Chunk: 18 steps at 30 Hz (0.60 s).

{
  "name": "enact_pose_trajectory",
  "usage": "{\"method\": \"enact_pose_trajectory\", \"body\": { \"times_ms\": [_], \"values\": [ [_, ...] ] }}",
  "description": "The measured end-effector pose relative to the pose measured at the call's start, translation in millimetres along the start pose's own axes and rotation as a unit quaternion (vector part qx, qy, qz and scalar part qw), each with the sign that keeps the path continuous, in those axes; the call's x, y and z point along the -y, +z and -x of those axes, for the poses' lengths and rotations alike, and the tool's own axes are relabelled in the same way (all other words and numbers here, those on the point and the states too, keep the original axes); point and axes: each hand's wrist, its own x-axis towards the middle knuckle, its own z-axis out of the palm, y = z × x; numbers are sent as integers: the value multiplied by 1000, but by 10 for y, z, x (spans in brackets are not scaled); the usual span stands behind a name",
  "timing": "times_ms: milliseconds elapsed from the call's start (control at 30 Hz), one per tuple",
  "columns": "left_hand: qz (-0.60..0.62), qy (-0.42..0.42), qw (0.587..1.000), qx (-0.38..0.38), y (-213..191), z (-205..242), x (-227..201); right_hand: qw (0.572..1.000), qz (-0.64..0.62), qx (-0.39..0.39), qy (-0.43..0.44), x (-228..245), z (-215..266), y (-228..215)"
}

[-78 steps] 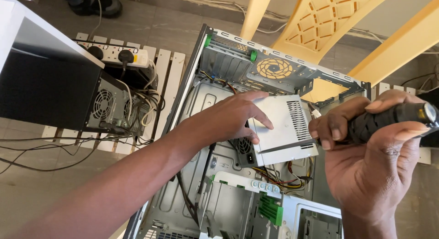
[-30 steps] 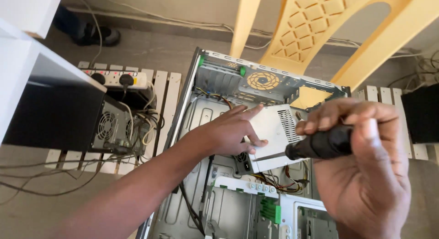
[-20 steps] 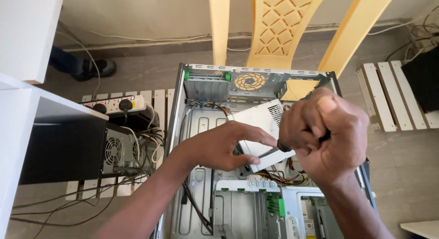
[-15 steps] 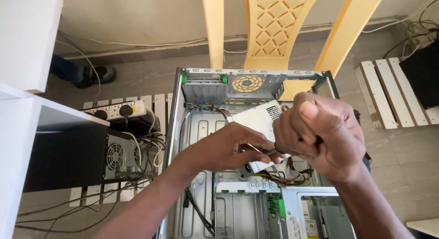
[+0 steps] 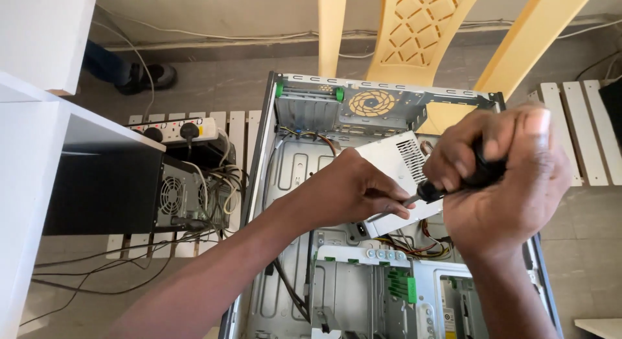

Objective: Extracting a power supply unit housing from a computer case using a screwdriver.

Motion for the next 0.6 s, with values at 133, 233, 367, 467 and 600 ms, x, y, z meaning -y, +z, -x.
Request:
{"method": "enact_pose_trajectory", "body": {
  "times_ms": [133, 233, 367, 467, 600],
  "values": [
    [-2, -43, 998, 36, -114, -19, -120, 911, -266, 296, 105, -92, -306, -354],
    [76, -84, 993, 36, -125, -56, -236, 916, -230, 313, 96, -110, -307, -408],
    [149, -39, 987, 49, -173, -12, -432, 967, -56, 246, -18, 298, 9, 33],
    [165, 8, 983, 75, -160, 64, -361, 963, 33, 255, -75, 384, 146, 145],
    [-77, -2, 995, 58, -169, 8, 201, 972, 114, 197, -62, 389, 98, 79]
  ]
}}
